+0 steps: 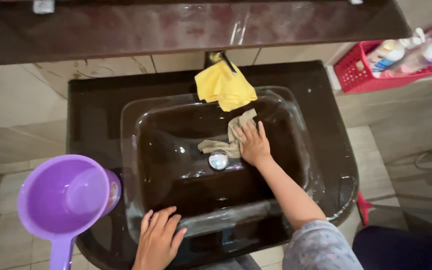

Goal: The person wipes the surfaces and edges of a dark bathroom sink using a cloth and a yellow sponge, then washes the cloth in a bucket of water and continues wiping the sink and surrounding wall.

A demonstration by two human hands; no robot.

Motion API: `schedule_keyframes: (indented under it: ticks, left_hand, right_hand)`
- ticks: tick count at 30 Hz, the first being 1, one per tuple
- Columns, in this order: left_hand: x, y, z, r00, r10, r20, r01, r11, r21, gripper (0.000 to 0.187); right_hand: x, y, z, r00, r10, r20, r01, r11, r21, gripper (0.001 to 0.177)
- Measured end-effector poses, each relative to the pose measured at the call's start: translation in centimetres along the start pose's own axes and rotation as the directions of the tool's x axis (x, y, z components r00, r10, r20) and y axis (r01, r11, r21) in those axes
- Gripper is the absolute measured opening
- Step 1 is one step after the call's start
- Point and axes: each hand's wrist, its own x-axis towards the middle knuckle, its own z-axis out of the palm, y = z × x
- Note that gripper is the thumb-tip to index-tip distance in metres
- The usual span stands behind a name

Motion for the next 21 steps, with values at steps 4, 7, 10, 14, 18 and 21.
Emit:
schedule_keyframes:
  ticks: [4,7,10,14,18,21]
  left_hand:
    - [1.6,1.5,0.3,0.998,0.070,-0.004,-0.070,0.997,-0.030,0.035]
    - [2.8,3.0,0.5,0.992,0.099,0.073,-0.093,0.993,-0.071,0.035]
    - [3.8,4.2,0.7,0.986,0.146,0.076,-0.137,0.985,-0.103,0.036]
    - [4.2,5.0,0.3,0.984,0.165,0.068,-0.158,0.983,-0.089,0.036]
    - [3.9,4.9,-0.6,0.990,0.104,0.093,-0.094,0.989,-0.113,0.036]
    - [3.7,4.3,-1.2,0.994,0.076,0.074,-0.069,0.994,-0.088,0.036]
  right_hand:
    - [-3.5,-0.3,-2.8,0.902,-0.153,0.404,0.168,0.986,-0.001,0.070]
    - [-5.7,-0.9,-4.7,0.823,-0.246,0.511,0.236,0.968,0.086,0.071]
    - [-7.0,-0.8,-5.9,0.749,-0.331,0.574,0.231,0.942,0.242,0.070]
    - [-9.2,-0.1,-6.0,0.664,-0.454,0.594,0.190,0.871,0.453,0.065]
    - [-11.0,2.8,-5.5,0.650,-0.620,0.439,0.150,0.672,0.725,0.052]
    - [-12.0,6.8,-5.4,0.665,-0.633,0.396,-0.135,0.420,0.898,0.041]
